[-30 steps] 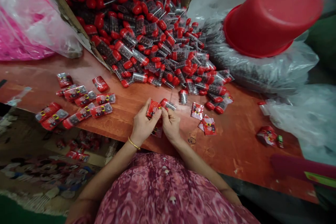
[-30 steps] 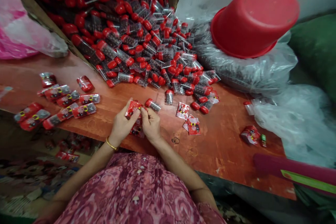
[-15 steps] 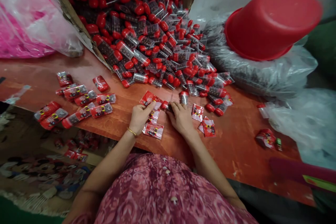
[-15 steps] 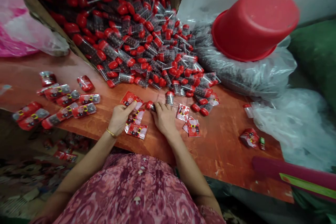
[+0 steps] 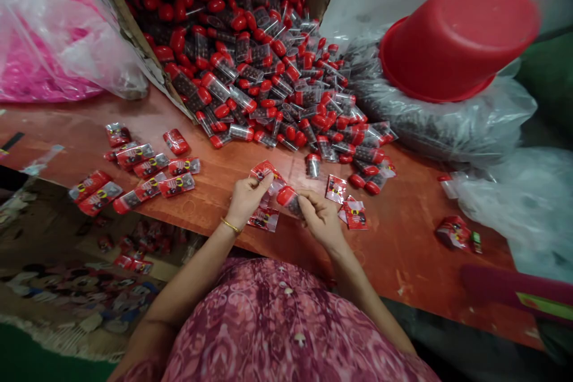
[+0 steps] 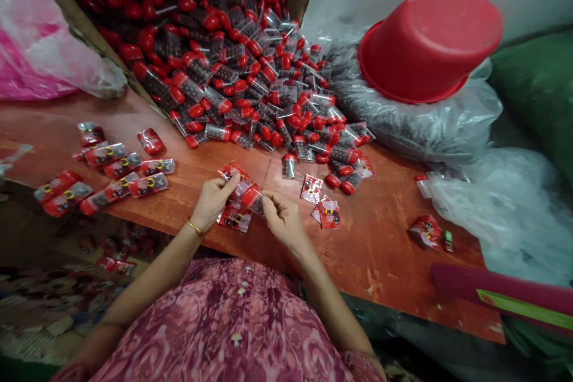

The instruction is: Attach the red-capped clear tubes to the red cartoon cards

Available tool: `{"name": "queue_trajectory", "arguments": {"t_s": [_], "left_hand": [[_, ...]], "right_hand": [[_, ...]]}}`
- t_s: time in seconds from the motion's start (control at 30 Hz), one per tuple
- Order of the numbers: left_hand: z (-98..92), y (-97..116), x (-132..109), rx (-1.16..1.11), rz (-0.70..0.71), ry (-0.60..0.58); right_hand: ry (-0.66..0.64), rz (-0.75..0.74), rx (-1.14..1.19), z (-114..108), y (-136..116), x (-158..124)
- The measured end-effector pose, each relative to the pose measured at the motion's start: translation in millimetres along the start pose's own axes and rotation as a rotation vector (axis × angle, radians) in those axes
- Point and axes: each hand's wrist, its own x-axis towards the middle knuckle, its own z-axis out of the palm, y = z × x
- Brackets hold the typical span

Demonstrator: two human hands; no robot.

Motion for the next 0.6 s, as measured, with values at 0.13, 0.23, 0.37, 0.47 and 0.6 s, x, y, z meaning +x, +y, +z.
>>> {"name": "queue_trajectory", "arguments": {"t_s": [0.13,0.23,0.37,0.47,0.6], "left_hand": [[-0.2,-0.6,0.1,-0.076,-0.027,-0.113],[0.1,-1.2,0.9,-0.137,-0.022,-0.110],[1.2,-3.7,2.8,-0.097,0.011,-0.002],[2.0,-3.6,2.4,-0.030,0.044,-0.004],[2.7,0.8,0.0,0.019,0.065,-0.037]], "right_hand": [[-0.049,-0.090,-0.126,1.2,4.9,3.7],[-0.045,-0.077,-0.142,0.8,11.6,6.3],[-0.022,-0.052,-0.098,0.6,15.9,5.7],[-0.002,-0.028,-0.061,0.9,16.4,3.6],[-0.041,0.002,-0.035,0.8,15.2,2.0]]}}
